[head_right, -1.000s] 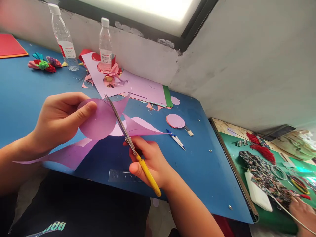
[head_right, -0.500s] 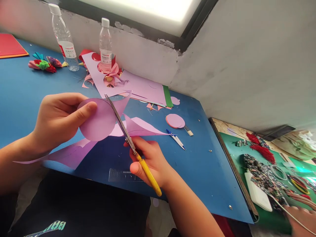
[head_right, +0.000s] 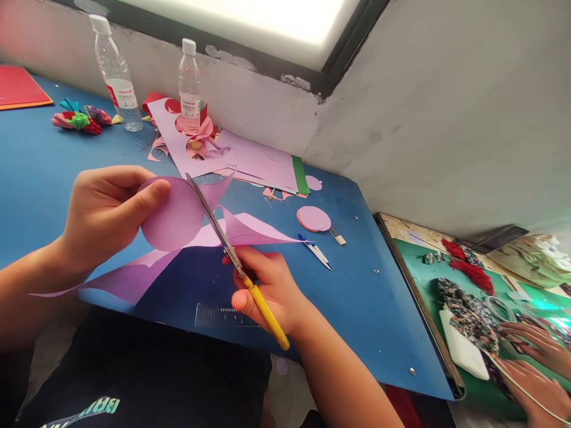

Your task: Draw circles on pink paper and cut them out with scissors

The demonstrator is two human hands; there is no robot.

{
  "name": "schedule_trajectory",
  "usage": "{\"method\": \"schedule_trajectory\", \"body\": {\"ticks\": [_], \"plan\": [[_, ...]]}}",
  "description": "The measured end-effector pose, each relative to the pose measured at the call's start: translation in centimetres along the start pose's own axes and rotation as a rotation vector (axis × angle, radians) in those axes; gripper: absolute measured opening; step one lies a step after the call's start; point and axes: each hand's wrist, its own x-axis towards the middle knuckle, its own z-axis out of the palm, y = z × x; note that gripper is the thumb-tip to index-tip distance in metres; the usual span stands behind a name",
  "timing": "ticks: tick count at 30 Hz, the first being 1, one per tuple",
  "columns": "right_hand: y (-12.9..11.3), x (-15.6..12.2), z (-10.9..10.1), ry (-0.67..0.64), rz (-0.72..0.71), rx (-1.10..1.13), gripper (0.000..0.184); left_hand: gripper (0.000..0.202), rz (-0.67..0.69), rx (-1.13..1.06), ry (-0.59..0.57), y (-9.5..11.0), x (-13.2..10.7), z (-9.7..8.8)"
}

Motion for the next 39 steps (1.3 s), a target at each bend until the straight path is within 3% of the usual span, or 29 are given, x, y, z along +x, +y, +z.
{"method": "schedule_trajectory", "body": {"ticks": [9, 17, 27, 32, 35, 39], "plan": [[-0.1, -0.1, -0.1, 0.0, -0.007, -0.019, 0.092, 0.054, -0.015, 0.014, 0.0, -0.6, 0.2, -0.3], [0.1, -0.1, -0.1, 0.01, -0.042, -0.037, 0.089, 0.044, -0.002, 0.012, 0.029, 0.0, 0.1, -0.1], [0.0, -0.1, -0.2, 0.004, -0.047, -0.082, 0.089, 0.051, 0.021, -0.046, 0.029, 0.0, 0.4, 0.0], [0.2, -0.2, -0.2, 0.036, -0.05, -0.07, 0.086, 0.072, -0.095, -0.173, -0.03, -0.3, 0.1, 0.4], [0.5, -0.3, -0.1, 0.06, -0.037, -0.042, 0.086, 0.067, -0.187, -0.275, -0.109, -0.7, -0.3, 0.8], [0.9, -0.4, 0.0, 0.054, -0.015, 0.003, 0.085, 0.058, -0.187, -0.289, -0.136, -1.0, -0.4, 1.1]]}}
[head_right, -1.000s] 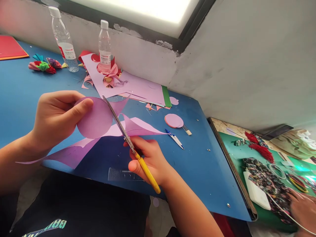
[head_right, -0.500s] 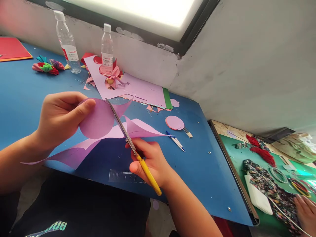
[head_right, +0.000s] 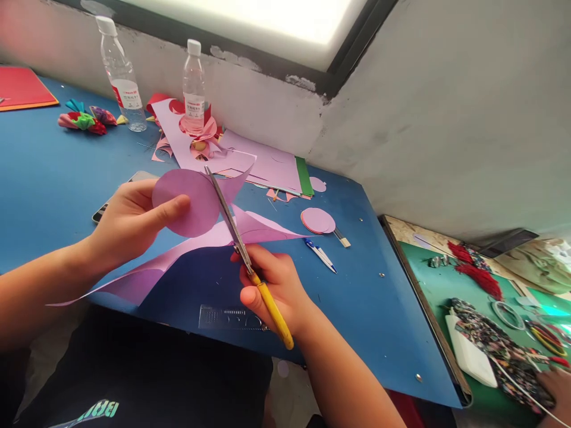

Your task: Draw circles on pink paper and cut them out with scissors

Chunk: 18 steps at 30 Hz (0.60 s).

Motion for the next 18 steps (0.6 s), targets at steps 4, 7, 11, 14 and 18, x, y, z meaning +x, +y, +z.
{"method": "schedule_trajectory", "body": {"ticks": [4, 7, 11, 14, 18], "plan": [[0.0, 0.0, -0.1, -0.021, 0.003, 0.014, 0.086, 0.061, 0.02, 0.05, -0.008, 0.4, 0.2, -0.1], [0.0, 0.0, -0.3, -0.041, 0.003, 0.006, 0.086, 0.056, 0.024, 0.081, -0.019, 0.8, 0.2, -0.3], [0.0, 0.1, -0.6, -0.058, -0.01, -0.02, 0.087, 0.036, 0.015, 0.155, -0.03, 1.3, 0.0, -0.3], [0.1, 0.2, -0.5, -0.064, -0.008, -0.024, 0.088, 0.028, -0.018, 0.18, -0.036, 1.5, -0.2, -0.2], [-0.1, 0.3, -0.4, -0.074, 0.011, -0.022, 0.09, 0.028, -0.069, 0.205, -0.037, 1.7, -0.3, -0.2]]}}
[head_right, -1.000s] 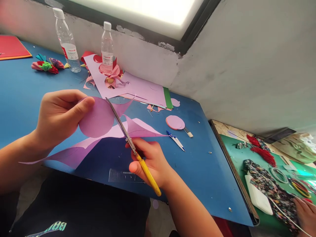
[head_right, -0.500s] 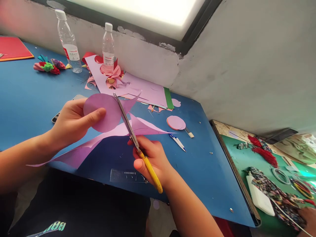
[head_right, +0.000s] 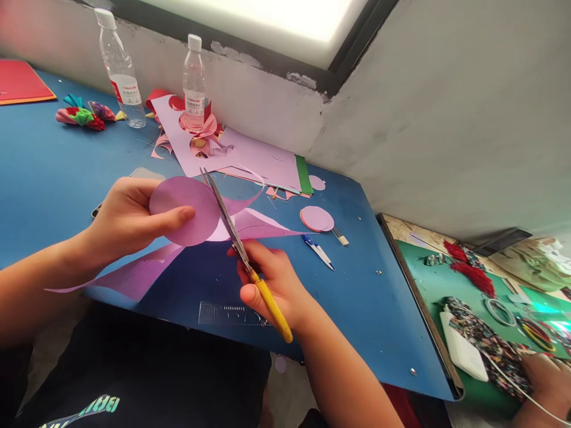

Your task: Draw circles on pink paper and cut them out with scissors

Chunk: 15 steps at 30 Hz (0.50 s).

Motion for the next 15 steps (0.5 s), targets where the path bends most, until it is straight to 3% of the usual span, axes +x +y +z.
{"method": "schedule_trajectory", "body": {"ticks": [8, 15], "plan": [[-0.48, 0.1, 0.09, 0.016, 0.014, -0.019, 0.092, 0.052, 0.02, 0.006, 0.002, -0.37, 0.14, -0.21], [0.25, 0.15, 0.08, 0.017, -0.057, 0.023, 0.086, 0.057, 0.014, -0.019, -0.001, -0.3, 0.16, -0.05]]}}
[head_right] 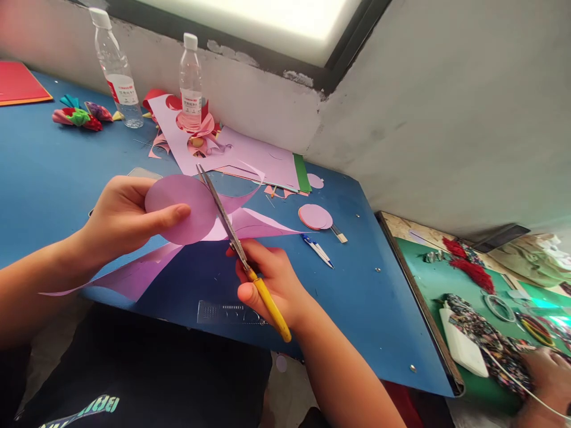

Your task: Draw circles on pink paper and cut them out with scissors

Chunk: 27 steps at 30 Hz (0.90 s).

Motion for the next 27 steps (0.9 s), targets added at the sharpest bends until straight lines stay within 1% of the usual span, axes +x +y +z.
{"method": "schedule_trajectory", "body": {"ticks": [5, 9, 13, 17, 22, 27], "plan": [[-0.17, -0.19, -0.05, 0.008, 0.069, -0.023, 0.092, 0.062, 0.01, -0.026, 0.022, 0.03, 0.06, 0.18], [0.11, -0.29, -0.02, 0.009, 0.067, -0.008, 0.095, 0.061, 0.01, -0.048, 0.031, 0.0, 0.08, 0.25], [0.14, -0.34, 0.06, 0.023, 0.081, 0.014, 0.092, 0.057, -0.005, -0.068, 0.026, 0.02, 0.02, 0.23], [-0.06, -0.35, 0.12, 0.031, 0.097, 0.013, 0.092, 0.058, 0.004, -0.07, 0.032, -0.03, 0.0, 0.2], [-0.08, -0.26, 0.05, 0.017, 0.079, 0.001, 0.091, 0.062, 0.018, -0.072, 0.056, -0.25, 0.06, 0.25], [-0.3, -0.17, 0.03, 0.017, 0.061, -0.003, 0.089, 0.059, 0.028, -0.103, 0.075, -0.6, 0.05, 0.26]]}}
